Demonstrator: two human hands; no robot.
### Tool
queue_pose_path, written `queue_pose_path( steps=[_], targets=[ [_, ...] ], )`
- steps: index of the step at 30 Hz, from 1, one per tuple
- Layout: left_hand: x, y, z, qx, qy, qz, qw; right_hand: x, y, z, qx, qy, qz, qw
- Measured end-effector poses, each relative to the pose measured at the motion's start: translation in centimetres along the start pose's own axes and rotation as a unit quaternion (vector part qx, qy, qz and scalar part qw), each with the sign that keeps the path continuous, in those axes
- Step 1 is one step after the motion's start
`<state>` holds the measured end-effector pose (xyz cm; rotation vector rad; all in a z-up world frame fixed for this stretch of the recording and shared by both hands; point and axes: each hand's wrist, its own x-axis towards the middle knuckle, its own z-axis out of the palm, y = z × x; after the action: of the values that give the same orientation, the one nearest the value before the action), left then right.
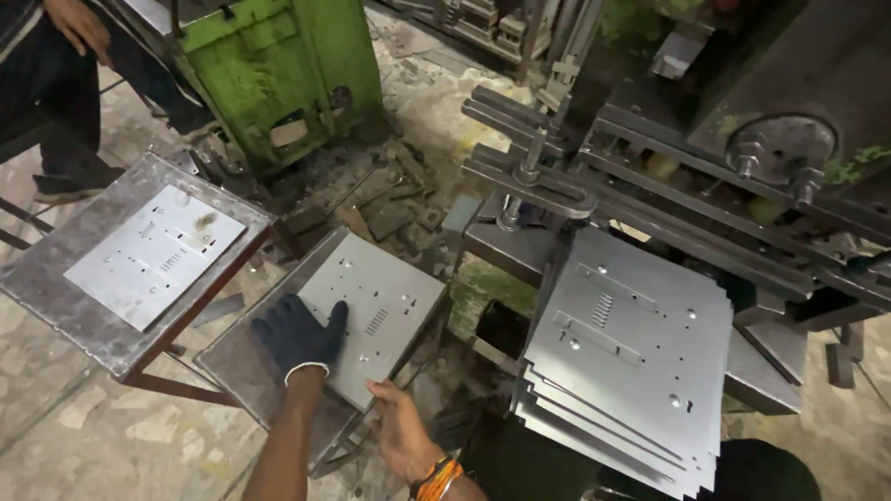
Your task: Feeding metal sheets into a stamping press and stacking the finished parts.
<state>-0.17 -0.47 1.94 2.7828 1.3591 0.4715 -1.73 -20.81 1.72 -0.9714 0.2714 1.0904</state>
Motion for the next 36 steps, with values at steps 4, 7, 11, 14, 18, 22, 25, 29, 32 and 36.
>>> queue_pose_path(
  steps=[4, 7, 11, 14, 18, 22, 25, 29, 32, 36],
  targets=[
    [-0.1, -0.1, 0.6, 0.016, 0.008, 0.026, 0.999, 3.8, 3.0, -3.3, 0.053, 0.043, -0.012, 0.998],
    [0.2, -0.2, 1.2, 0.008, -0.059, 0.0, 0.998, 5.5, 2.8, -3.1, 0.08, 0.056, -0.029, 0.995],
    [1.1, -0.3, 1.4, 0.038, 0.005, 0.043, 0.998, 6.1, -1.2, 0.1, -0.076, 0.103, -0.07, 0.989],
    [2.2, 0.3, -3.2, 0.033, -0.121, 0.036, 0.991, 5.9, -4.4, 0.9, -0.189, 0.09, -0.131, 0.969],
    [4.5, -1.3, -5.6, -0.151, -0.272, 0.002, 0.95, 0.6, -10.3, 0.8, -0.298, 0.061, -0.183, 0.935],
    [2.6, 0.5, -7.7, -0.37, -0.366, 0.011, 0.854, -13.6, -16.1, 1.5, -0.268, 0.07, -0.137, 0.951],
    [-0.8, 4.8, -9.3, -0.708, -0.468, -0.115, 0.517, -17.8, -17.9, -4.4, -0.343, 0.031, -0.177, 0.922],
    [-4.6, 14.1, -13.1, -0.689, -0.459, 0.084, 0.555, -23.8, -21.1, -8.4, -0.333, 0.237, -0.248, 0.878],
    [-7.1, 20.7, -16.1, -0.7, -0.498, 0.125, 0.496, -25.5, -23.4, -13.9, -0.221, 0.385, -0.312, 0.84],
    [-7.7, 29.0, -14.5, -0.723, -0.487, 0.161, 0.463, -22.2, -27.0, -28.9, -0.194, 0.332, -0.44, 0.812]
  ],
)
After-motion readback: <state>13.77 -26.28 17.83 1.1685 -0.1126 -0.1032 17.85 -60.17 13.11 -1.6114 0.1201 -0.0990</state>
